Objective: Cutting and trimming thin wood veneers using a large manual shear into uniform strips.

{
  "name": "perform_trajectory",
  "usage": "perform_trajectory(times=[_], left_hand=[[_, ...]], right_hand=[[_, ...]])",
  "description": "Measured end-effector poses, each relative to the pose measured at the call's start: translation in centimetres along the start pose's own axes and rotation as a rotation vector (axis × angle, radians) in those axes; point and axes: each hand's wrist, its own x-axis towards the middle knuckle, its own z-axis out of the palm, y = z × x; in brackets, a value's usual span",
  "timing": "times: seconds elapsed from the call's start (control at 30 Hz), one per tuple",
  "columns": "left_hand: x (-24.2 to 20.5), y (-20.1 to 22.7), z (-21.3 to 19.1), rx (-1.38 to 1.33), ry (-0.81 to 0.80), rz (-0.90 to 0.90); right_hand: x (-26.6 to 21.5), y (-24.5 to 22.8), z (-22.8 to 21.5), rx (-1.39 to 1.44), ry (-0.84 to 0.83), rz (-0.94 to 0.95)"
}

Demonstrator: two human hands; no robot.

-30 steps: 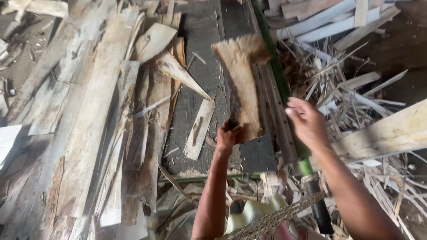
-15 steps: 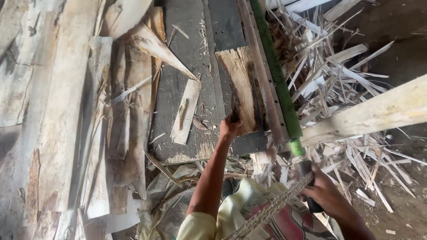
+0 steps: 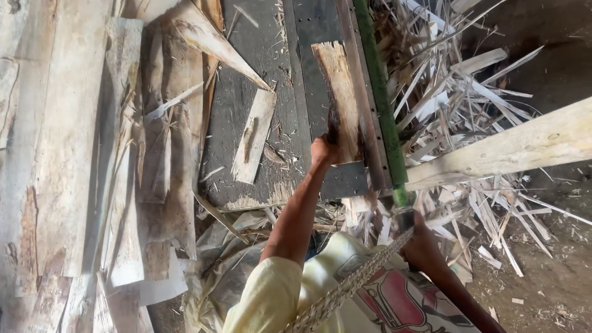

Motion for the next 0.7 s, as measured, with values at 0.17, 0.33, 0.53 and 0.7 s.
perform_trajectory(times=[0.17,0.33,0.53,0.7], left_hand=[[-0.6,1.4,-1.8,-0.087,-0.005,-0.047],[-1.7,2.0,-2.5,-0.131,-0.007,-0.069],[-1.3,1.9,-2.0,-0.059,0.036,-0.029],[-2.0,1.9,-3.4,-0.127,0.056,-0.088]], right_hand=[[-2.8,-2.9,-3.1,0.025,-0.094,0.069],[-3.9,-2.6,-5.4,-0.018,0.045,-0.322],[8.3,11.1,5.4,-0.125,0.082,-0.214],[10.0,12.2,7.8,-0.075,0.083,-0.218]])
